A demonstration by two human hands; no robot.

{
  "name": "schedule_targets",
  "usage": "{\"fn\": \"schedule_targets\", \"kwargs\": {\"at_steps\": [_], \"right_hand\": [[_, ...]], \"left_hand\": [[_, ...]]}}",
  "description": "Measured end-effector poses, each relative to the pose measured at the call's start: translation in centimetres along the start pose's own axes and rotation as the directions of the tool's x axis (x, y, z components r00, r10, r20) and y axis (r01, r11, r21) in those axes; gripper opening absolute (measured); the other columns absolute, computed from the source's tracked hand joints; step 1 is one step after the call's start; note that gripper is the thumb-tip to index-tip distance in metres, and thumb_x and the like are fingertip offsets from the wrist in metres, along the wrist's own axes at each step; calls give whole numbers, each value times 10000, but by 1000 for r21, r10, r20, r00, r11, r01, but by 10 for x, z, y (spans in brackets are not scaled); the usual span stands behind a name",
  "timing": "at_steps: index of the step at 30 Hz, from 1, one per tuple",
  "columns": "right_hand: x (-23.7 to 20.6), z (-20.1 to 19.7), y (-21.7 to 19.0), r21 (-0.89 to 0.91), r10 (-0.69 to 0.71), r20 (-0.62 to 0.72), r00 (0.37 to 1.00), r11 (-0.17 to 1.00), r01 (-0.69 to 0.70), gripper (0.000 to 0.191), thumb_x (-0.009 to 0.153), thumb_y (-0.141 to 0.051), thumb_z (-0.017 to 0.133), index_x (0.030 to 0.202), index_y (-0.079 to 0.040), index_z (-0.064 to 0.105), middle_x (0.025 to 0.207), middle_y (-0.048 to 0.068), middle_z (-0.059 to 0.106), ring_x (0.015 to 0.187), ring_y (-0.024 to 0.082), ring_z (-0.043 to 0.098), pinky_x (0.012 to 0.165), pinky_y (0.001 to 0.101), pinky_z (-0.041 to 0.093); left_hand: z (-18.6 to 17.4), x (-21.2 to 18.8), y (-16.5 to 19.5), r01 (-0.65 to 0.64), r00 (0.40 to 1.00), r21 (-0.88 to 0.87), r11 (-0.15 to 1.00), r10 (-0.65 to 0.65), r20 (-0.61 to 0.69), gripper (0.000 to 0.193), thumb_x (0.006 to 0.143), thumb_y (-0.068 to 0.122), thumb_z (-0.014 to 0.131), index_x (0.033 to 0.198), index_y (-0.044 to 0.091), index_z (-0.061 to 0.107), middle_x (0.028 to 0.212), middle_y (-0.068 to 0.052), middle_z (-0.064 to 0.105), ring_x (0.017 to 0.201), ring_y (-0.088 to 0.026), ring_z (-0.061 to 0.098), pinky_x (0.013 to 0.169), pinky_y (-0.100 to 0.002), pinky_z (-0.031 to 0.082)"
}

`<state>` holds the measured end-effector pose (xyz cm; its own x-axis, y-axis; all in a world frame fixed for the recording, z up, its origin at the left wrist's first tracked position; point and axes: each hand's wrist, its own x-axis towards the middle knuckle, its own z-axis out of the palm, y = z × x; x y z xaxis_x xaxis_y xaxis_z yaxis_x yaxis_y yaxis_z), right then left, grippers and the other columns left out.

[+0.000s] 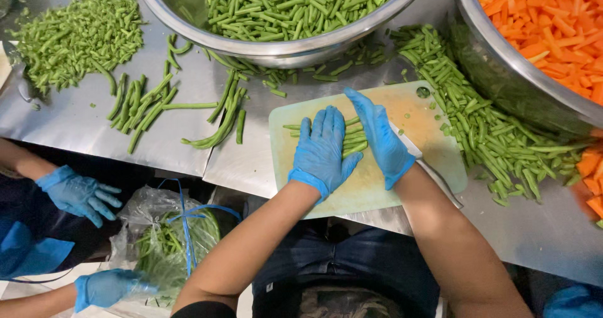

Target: The person cuts whole green beans into short pieces with a knife on a cutting board, gathering beans by hand and slicing them a handful at a time, then pushes the cut pieces toward a large metal bowl of cut beans on the stainless steel prep table.

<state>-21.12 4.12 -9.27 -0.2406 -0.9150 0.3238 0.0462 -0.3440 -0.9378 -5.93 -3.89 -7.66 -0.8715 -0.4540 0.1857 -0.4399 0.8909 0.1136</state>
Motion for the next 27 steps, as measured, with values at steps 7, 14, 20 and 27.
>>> {"fn": "schedule_targets", "kwargs": {"at_steps": [7, 14, 20, 27], "right_hand": [[3, -8, 19, 47, 47, -65, 997, 998, -44, 773, 1100, -568, 208, 1614, 8, 261, 1696, 172, 279, 1613, 306, 198, 1315, 434, 117], [2, -13, 19, -14, 23, -73, 997, 1000, -24, 722, 1113, -516, 277, 1601, 17, 293, 1683, 164, 304, 1602, 302, 224, 1317, 430, 125], [3, -14, 20, 86, 1, -16, 1000, 996, 0, 696, 1120, -498, 263, 1611, -6, 288, 1690, 143, 303, 1611, 291, 222, 1331, 442, 131], [0, -6, 7, -119, 52, -33, 998, 991, -55, 684, 1093, -436, 342, 1592, 32, 321, 1665, 178, 336, 1582, 322, 271, 1304, 465, 157]], "left_hand": [[11, 4, 25, 205, 977, 40, 978, -207, 51, 834, 917, 550, 548, 1515, -16, 413, 1610, -238, 331, 1418, -380, 332, 1030, -631, 322], [4, 2, 27, 199, 980, 66, 978, -197, -43, 912, 858, 642, 564, 1459, -32, 436, 1519, -266, 381, 1403, -421, 332, 1087, -705, 236], [-2, 6, 25, 178, 983, 75, 981, -181, 33, 891, 871, 677, 568, 1397, -36, 482, 1503, -311, 388, 1412, -455, 318, 1119, -763, 163], [-1, 11, 20, 157, 987, 60, 986, -158, 18, 935, 796, 691, 587, 1388, -24, 475, 1499, -311, 363, 1402, -460, 300, 1069, -771, 192]]}}
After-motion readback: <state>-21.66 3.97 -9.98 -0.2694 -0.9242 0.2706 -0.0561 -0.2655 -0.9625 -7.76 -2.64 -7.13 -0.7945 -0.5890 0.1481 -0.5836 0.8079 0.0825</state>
